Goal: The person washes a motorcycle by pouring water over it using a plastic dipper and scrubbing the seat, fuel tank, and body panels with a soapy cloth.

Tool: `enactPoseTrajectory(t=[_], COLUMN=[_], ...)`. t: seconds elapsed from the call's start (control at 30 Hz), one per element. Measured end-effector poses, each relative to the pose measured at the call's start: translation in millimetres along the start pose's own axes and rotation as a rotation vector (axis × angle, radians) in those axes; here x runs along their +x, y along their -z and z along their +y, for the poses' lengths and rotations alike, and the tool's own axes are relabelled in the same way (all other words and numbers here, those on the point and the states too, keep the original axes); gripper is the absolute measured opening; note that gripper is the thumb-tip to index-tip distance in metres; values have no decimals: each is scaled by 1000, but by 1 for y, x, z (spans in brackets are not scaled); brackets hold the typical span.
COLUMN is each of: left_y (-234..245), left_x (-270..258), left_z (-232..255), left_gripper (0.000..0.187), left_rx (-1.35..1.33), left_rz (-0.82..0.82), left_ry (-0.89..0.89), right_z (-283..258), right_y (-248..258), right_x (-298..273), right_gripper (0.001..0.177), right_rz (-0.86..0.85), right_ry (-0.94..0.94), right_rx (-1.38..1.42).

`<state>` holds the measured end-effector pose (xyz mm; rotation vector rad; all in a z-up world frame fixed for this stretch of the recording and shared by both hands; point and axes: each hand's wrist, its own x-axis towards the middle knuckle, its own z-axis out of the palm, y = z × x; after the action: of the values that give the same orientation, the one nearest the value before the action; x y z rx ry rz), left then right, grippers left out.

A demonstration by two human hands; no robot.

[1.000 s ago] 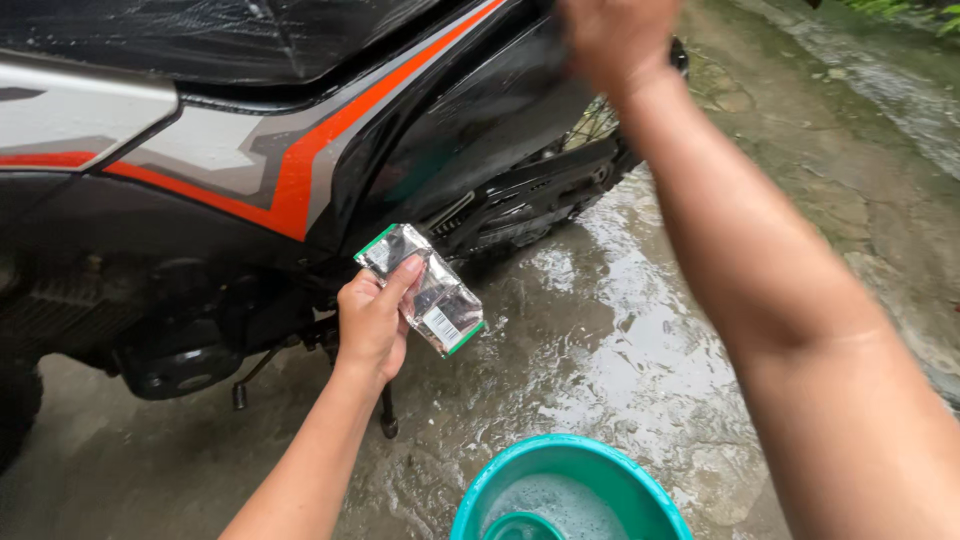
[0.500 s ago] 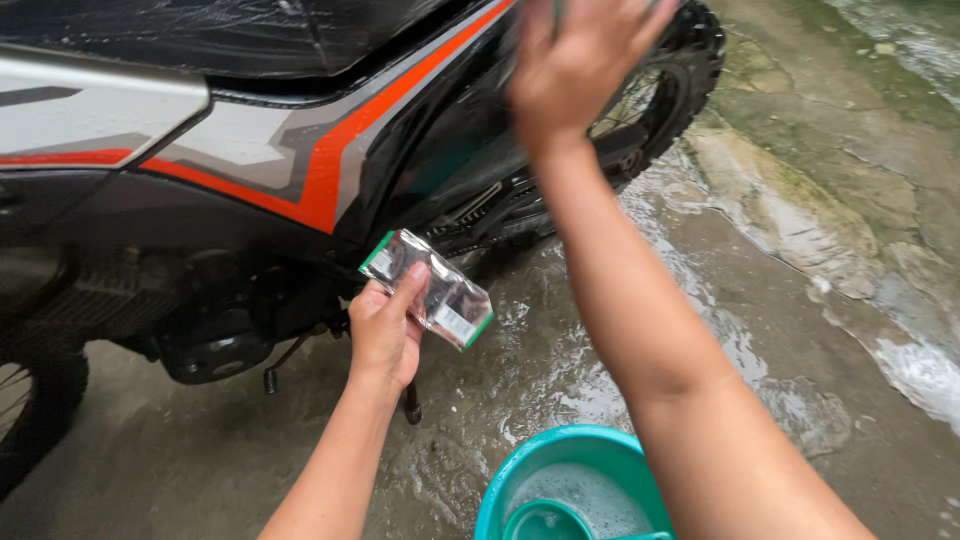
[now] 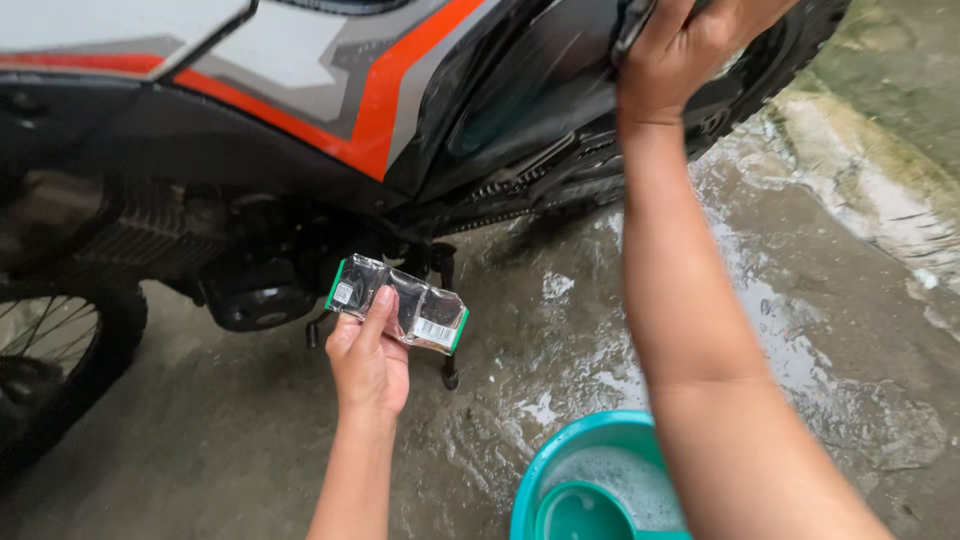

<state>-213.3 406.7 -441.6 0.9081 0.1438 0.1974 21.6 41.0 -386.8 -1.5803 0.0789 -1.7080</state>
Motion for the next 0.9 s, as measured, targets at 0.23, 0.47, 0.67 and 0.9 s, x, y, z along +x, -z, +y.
enactPoseTrajectory(t=[0.23,0.47,0.67,0.9], left_y=[59,117,98,93], left_x=[0,3,-42,-68], left_z=[-33,-87,-110,-134], left_gripper=[22,18,17,25], left_rx=[-97,-38,233,604], left_rz=[149,-50,-110,-281], left_ry=[33,309,947,1098], right_z=[-131,-93,-114,-19], right_y=[-26,21,137,248], right_x=[-195,-96,-115,-223], right_gripper=[71,40,26,45], right_rz=[-148,-232,-703,-1871], right_ry=[146,223,-73,-265], right_rx=[-3,-15,468,-11])
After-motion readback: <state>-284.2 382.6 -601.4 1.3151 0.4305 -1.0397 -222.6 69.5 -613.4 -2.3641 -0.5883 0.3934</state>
